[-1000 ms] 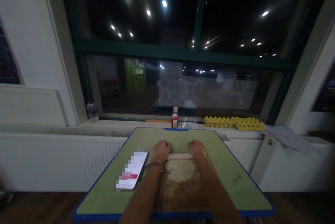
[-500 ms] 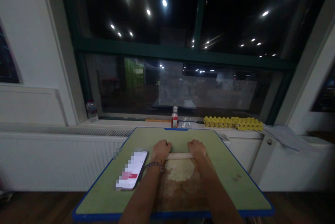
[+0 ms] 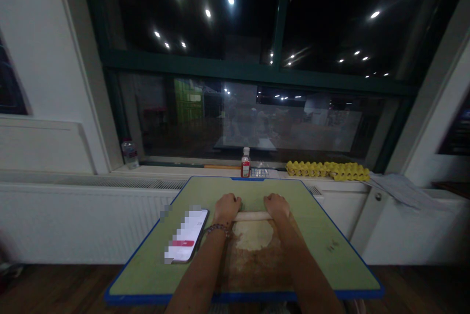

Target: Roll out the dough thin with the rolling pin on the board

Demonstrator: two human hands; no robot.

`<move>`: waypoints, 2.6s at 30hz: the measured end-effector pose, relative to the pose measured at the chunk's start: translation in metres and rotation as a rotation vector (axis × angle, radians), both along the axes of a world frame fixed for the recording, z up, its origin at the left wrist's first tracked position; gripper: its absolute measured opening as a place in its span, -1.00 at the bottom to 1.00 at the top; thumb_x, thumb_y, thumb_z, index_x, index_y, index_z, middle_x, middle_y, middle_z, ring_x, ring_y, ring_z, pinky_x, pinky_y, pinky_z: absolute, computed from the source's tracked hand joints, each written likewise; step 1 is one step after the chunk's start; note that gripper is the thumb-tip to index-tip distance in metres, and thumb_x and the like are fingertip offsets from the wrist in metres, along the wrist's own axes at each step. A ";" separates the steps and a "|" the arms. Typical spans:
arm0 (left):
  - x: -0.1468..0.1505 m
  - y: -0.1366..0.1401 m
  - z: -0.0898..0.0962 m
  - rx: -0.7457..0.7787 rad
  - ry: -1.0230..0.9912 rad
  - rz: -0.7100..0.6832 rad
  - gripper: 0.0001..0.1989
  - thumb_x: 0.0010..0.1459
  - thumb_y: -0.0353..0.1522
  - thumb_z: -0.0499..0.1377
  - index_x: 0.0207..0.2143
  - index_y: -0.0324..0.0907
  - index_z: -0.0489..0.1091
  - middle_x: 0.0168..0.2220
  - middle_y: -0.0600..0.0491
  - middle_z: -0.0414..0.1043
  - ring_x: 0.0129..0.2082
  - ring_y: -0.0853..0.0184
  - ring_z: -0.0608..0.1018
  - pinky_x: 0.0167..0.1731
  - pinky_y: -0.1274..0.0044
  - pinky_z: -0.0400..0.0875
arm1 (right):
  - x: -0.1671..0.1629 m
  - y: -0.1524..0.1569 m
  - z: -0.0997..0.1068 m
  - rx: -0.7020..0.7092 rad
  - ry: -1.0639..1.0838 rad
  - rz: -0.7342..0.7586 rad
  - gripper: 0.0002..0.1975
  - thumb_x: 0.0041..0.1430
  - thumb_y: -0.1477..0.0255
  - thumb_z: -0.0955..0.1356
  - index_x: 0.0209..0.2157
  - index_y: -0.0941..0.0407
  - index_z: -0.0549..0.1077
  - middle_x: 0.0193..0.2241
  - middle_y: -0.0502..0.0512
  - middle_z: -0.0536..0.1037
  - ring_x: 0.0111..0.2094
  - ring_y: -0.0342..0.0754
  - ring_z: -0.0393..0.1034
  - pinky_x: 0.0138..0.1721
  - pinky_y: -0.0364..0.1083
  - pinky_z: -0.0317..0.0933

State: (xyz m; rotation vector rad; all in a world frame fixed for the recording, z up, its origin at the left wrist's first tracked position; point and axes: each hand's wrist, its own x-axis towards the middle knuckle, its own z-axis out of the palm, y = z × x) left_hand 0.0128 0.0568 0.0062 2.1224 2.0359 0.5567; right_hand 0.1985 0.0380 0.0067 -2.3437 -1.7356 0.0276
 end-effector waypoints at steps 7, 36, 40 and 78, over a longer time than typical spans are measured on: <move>-0.001 -0.001 0.000 0.006 0.004 -0.007 -0.62 0.29 -0.21 0.00 -0.20 -0.22 0.56 -0.15 -0.16 0.59 -0.13 0.14 0.60 -0.24 0.49 0.36 | 0.001 0.002 -0.001 0.007 0.046 0.002 -0.57 0.31 0.31 0.14 -0.09 0.15 0.57 -0.06 0.29 0.57 -0.01 0.09 0.46 -0.06 -0.07 0.27; -0.002 -0.001 0.003 -0.013 0.003 -0.005 -0.63 0.30 -0.22 0.01 -0.18 -0.23 0.54 -0.15 -0.17 0.59 -0.13 0.15 0.60 -0.24 0.49 0.34 | -0.003 0.002 -0.001 0.033 0.076 -0.018 -0.57 0.30 0.32 0.15 -0.11 0.17 0.58 -0.09 0.33 0.57 -0.02 0.10 0.46 -0.07 -0.05 0.27; -0.002 -0.001 0.001 -0.007 0.005 -0.004 -0.63 0.30 -0.22 0.01 -0.17 -0.23 0.54 -0.13 -0.17 0.58 -0.12 0.15 0.60 -0.22 0.49 0.35 | -0.002 0.003 -0.002 0.024 0.078 -0.018 -0.57 0.31 0.31 0.15 -0.12 0.16 0.58 -0.08 0.34 0.57 -0.02 0.11 0.46 -0.08 -0.04 0.28; -0.002 0.003 -0.001 0.004 0.015 -0.031 -0.62 0.30 -0.22 0.00 -0.19 -0.22 0.55 -0.14 -0.18 0.58 -0.12 0.17 0.59 -0.22 0.49 0.35 | 0.001 0.013 -0.017 -0.059 0.004 -0.065 -0.39 0.28 0.21 0.19 0.24 0.29 0.22 0.20 0.42 0.32 0.28 0.21 0.02 0.25 0.19 -0.26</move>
